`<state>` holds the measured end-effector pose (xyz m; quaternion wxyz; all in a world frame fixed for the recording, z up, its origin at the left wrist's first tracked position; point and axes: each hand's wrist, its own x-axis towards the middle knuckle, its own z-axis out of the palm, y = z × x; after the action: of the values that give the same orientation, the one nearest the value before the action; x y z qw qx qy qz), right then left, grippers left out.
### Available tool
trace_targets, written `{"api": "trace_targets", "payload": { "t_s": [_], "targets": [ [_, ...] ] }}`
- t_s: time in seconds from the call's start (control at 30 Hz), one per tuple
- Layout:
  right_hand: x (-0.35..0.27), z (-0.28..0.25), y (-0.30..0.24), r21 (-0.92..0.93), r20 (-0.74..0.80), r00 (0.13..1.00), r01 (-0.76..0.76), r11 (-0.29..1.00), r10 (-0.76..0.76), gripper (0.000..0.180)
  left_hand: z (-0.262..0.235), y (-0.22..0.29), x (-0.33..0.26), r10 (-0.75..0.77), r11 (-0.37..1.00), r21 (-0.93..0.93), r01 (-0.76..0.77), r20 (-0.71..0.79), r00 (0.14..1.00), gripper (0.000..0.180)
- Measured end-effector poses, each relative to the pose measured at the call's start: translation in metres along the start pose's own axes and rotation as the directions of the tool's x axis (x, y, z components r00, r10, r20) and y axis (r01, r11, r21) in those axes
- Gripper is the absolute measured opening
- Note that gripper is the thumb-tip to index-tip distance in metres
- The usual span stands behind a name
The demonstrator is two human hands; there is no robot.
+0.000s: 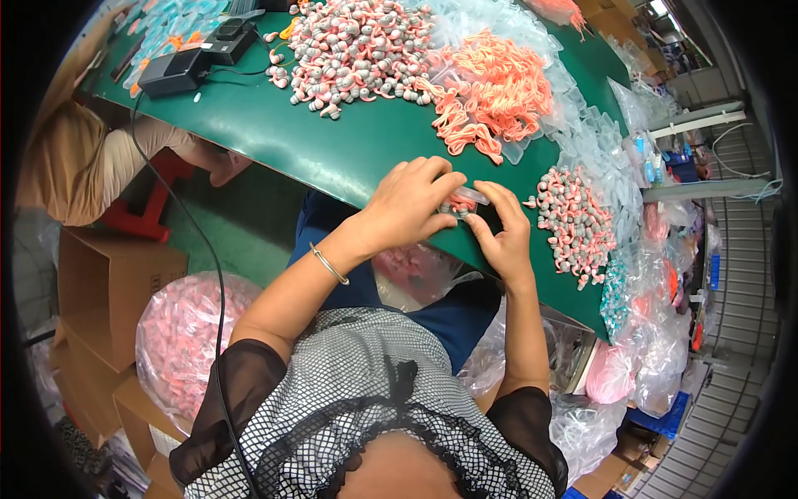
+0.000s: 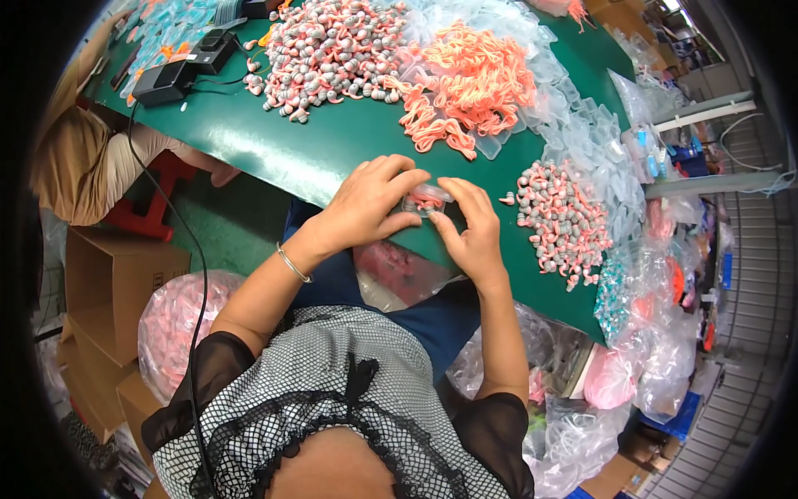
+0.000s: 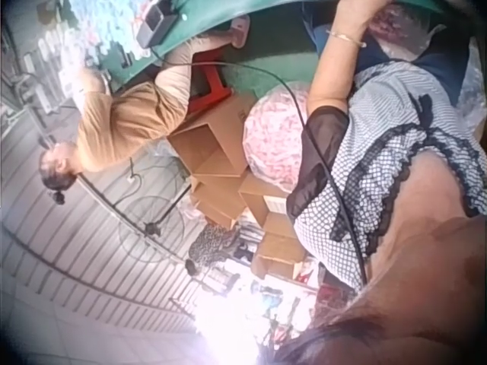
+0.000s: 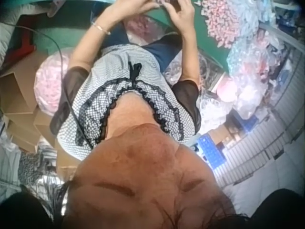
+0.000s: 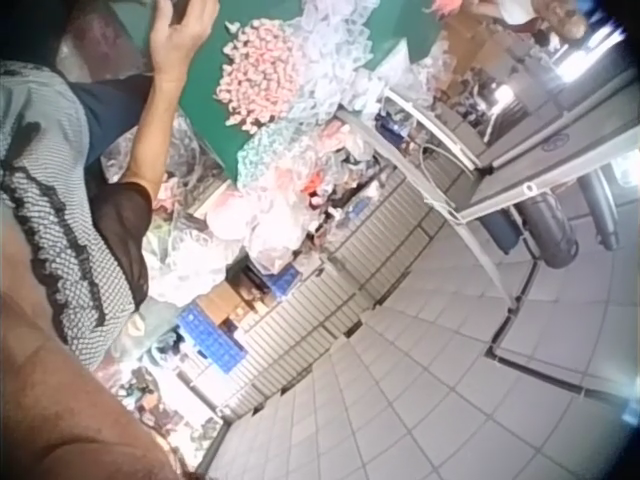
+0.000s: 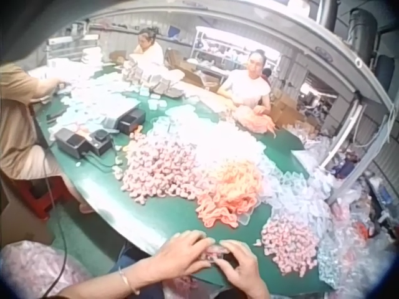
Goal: The recorder is packing small decorative or toy items into small clear plastic cases.
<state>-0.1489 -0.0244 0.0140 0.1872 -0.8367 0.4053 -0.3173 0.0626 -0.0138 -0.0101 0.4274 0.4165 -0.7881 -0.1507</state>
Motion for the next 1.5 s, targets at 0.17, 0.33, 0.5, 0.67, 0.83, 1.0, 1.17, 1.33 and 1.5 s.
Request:
{"api": "trace_targets", "payload": {
  "t_s": [0.17, 0.33, 0.5, 0.67, 0.83, 1.0, 1.17, 1.33, 1.5],
  "targets": [
    [-0.011, -0.002, 0.001, -0.084, -0.175, 0.984, 0.014, 0.996, -0.028, 0.038, 0.003, -0.003, -0.002, -0.062, 0.998, -0.004, 0.063, 0.034, 0.997, 0.055],
    [-0.007, 0.004, -0.020, -0.424, -0.050, 0.976, 0.170, 0.890, -0.210, 0.029, 0.006, -0.003, 0.003, -0.098, 0.995, 0.013, 0.098, 0.057, 0.994, 0.052],
    [-0.005, 0.018, -0.022, -0.528, -0.005, 0.991, 0.108, 0.843, -0.130, 0.029, 0.009, -0.004, 0.005, -0.096, 0.995, -0.006, 0.096, 0.027, 0.995, 0.050],
    [-0.006, 0.018, -0.017, -0.441, 0.010, 0.995, 0.092, 0.893, -0.097, 0.029, 0.008, -0.005, 0.004, -0.123, 0.992, -0.026, 0.125, 0.054, 0.991, 0.052],
    [-0.004, 0.019, -0.019, -0.420, 0.007, 0.997, 0.076, 0.904, -0.080, 0.028, 0.005, -0.003, 0.006, -0.138, 0.990, -0.031, 0.140, 0.069, 0.988, 0.053],
    [-0.004, 0.021, -0.018, -0.415, -0.004, 0.998, 0.061, 0.908, -0.069, 0.028, 0.005, -0.005, 0.009, -0.149, 0.987, -0.044, 0.153, 0.090, 0.985, 0.054],
    [-0.004, 0.020, -0.014, -0.345, 0.013, 0.998, 0.068, 0.936, -0.067, 0.027, 0.004, -0.005, 0.010, -0.155, 0.986, -0.048, 0.161, 0.100, 0.983, 0.056],
    [-0.003, 0.019, -0.016, -0.341, 0.019, 0.998, 0.056, 0.938, -0.053, 0.027, 0.003, -0.005, 0.010, -0.152, 0.986, -0.050, 0.158, 0.099, 0.983, 0.056],
    [-0.011, 0.018, -0.015, -0.372, 0.005, 0.998, 0.064, 0.926, -0.067, 0.032, 0.004, -0.006, 0.008, -0.133, 0.989, -0.050, 0.138, 0.097, 0.986, 0.055]
  ]
}}
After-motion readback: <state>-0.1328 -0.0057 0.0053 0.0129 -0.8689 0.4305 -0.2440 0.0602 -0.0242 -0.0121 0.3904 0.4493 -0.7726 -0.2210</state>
